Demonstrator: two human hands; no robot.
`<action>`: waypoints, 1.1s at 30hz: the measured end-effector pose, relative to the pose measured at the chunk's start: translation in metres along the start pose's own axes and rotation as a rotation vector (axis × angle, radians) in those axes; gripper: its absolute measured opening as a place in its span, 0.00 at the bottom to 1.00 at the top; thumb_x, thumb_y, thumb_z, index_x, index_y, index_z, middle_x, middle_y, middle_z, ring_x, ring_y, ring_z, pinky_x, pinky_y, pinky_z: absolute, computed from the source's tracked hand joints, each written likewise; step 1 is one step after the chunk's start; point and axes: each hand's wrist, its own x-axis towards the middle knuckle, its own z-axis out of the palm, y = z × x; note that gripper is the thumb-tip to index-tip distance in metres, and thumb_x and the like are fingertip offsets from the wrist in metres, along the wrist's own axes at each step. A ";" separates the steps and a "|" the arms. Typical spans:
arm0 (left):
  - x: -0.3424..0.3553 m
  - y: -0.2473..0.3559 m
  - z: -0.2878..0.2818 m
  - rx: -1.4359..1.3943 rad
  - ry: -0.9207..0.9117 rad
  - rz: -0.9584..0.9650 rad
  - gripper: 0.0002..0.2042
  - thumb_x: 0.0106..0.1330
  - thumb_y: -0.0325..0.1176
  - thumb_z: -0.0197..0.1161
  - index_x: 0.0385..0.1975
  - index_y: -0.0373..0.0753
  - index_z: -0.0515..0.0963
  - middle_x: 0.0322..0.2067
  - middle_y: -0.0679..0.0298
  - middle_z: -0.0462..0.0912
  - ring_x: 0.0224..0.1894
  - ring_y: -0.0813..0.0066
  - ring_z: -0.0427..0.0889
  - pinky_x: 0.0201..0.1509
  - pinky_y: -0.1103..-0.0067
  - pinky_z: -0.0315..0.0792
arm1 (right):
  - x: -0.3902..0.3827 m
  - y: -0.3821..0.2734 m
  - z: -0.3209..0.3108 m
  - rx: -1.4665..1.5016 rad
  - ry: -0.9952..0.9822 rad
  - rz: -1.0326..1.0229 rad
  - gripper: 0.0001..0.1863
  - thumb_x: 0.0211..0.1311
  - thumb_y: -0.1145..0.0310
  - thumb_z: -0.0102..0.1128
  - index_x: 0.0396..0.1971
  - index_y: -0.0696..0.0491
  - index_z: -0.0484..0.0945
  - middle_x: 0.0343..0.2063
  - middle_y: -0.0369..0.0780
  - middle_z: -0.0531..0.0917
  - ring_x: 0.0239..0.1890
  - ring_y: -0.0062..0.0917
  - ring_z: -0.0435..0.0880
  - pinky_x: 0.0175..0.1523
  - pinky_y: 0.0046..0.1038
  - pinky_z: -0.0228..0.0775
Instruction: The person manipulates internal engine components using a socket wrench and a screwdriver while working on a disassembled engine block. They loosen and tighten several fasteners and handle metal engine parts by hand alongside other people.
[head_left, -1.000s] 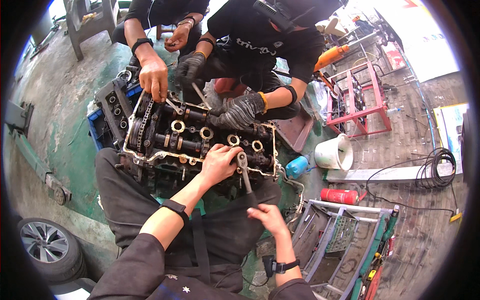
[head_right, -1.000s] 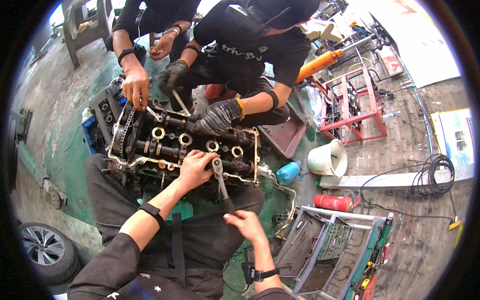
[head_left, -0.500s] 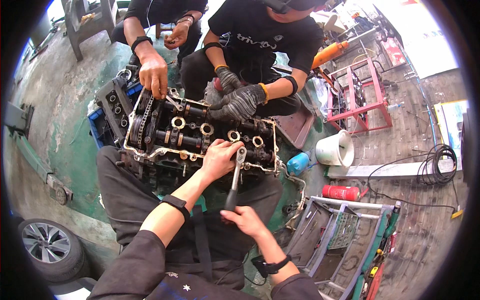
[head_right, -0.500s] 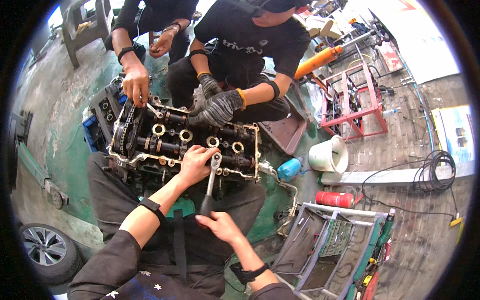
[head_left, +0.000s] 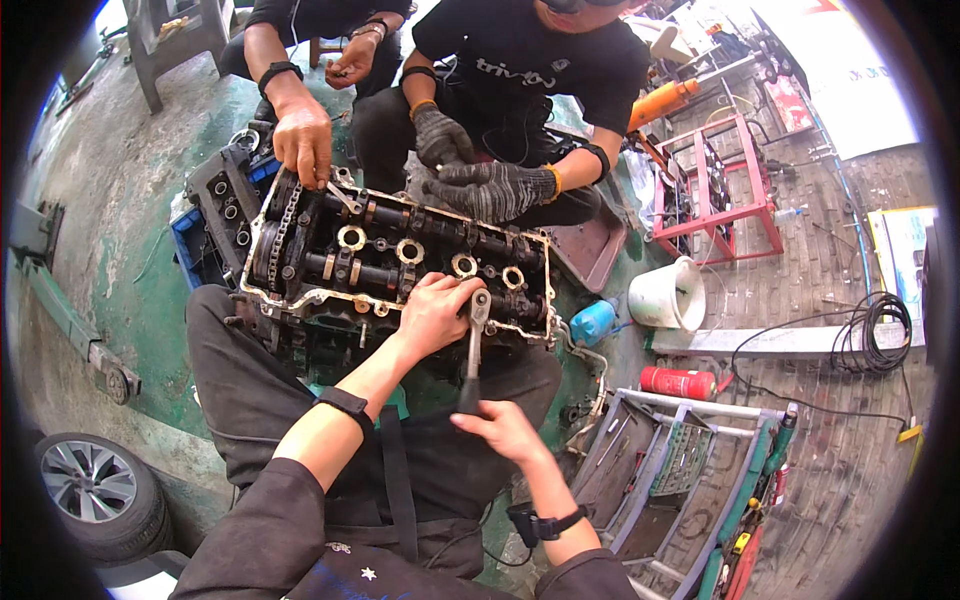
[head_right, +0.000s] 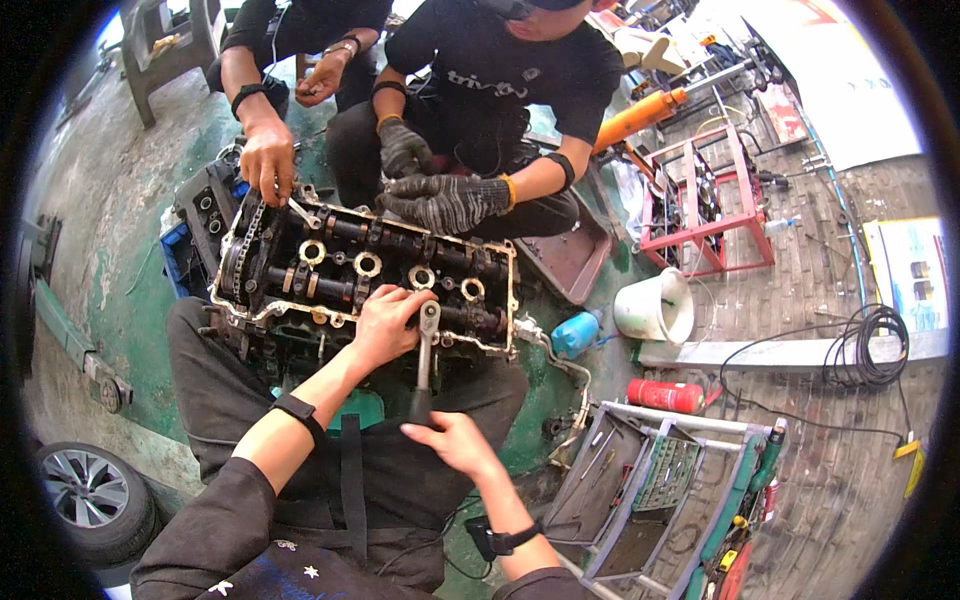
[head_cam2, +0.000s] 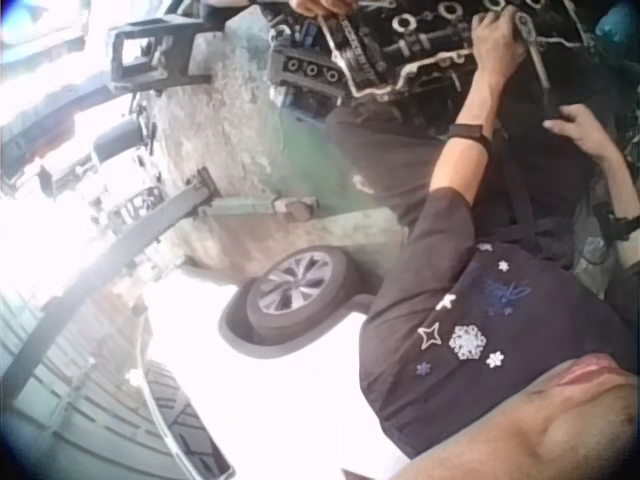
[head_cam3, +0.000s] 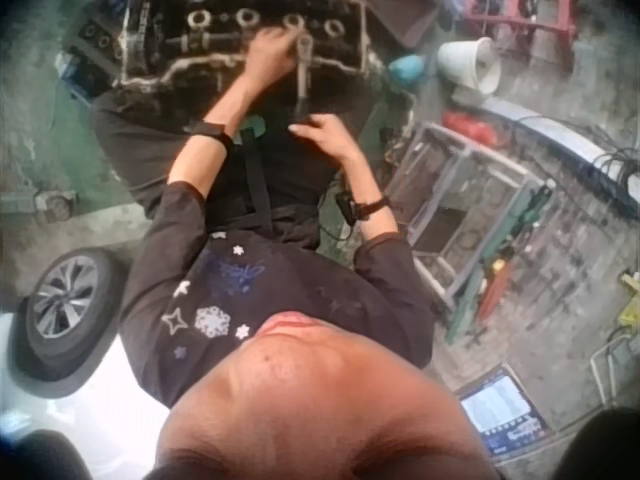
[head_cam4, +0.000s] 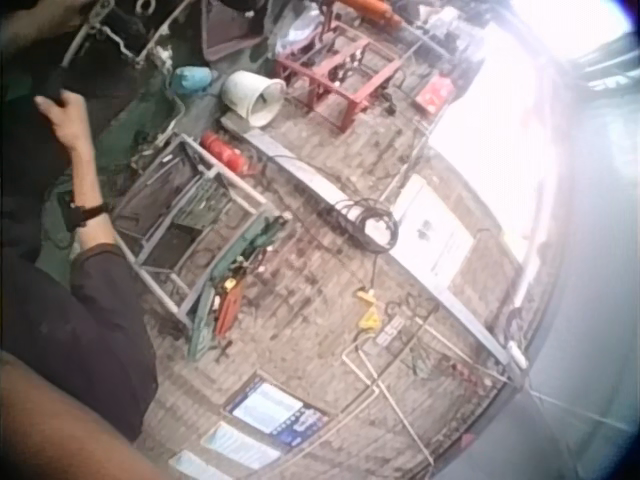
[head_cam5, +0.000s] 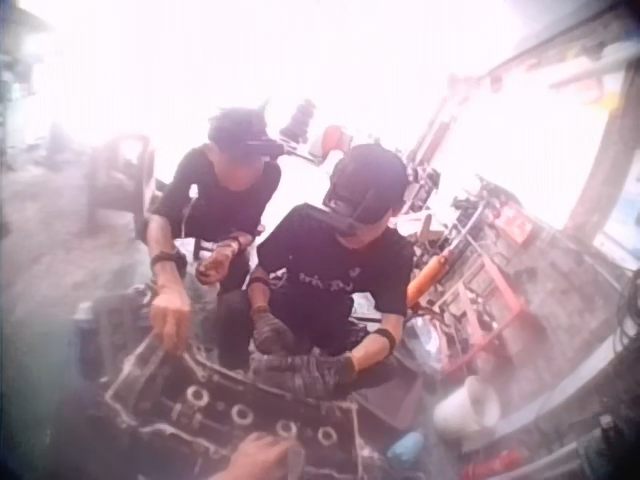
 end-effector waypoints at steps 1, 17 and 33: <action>0.004 0.005 0.002 -0.023 0.012 0.004 0.19 0.42 0.28 0.67 0.39 0.43 0.78 0.26 0.62 0.80 0.30 0.61 0.80 0.42 0.70 0.72 | 0.006 0.004 0.011 0.003 -0.021 -0.002 0.19 0.59 0.56 0.65 0.26 0.60 0.78 0.21 0.32 0.78 0.25 0.13 0.73 0.33 0.21 0.67; 0.002 0.002 0.003 -0.009 -0.025 -0.003 0.20 0.42 0.26 0.66 0.40 0.42 0.76 0.24 0.60 0.78 0.31 0.57 0.78 0.43 0.68 0.71 | -0.017 0.014 -0.046 0.129 0.194 0.062 0.12 0.58 0.65 0.65 0.31 0.60 0.79 0.25 0.36 0.82 0.27 0.17 0.80 0.35 0.21 0.71; 0.005 0.003 0.005 -0.009 -0.023 -0.007 0.15 0.51 0.35 0.69 0.39 0.43 0.76 0.24 0.63 0.79 0.31 0.60 0.79 0.42 0.71 0.72 | 0.028 -0.013 0.079 0.253 -0.061 0.031 0.20 0.62 0.55 0.60 0.26 0.60 0.78 0.21 0.35 0.81 0.25 0.18 0.79 0.34 0.23 0.71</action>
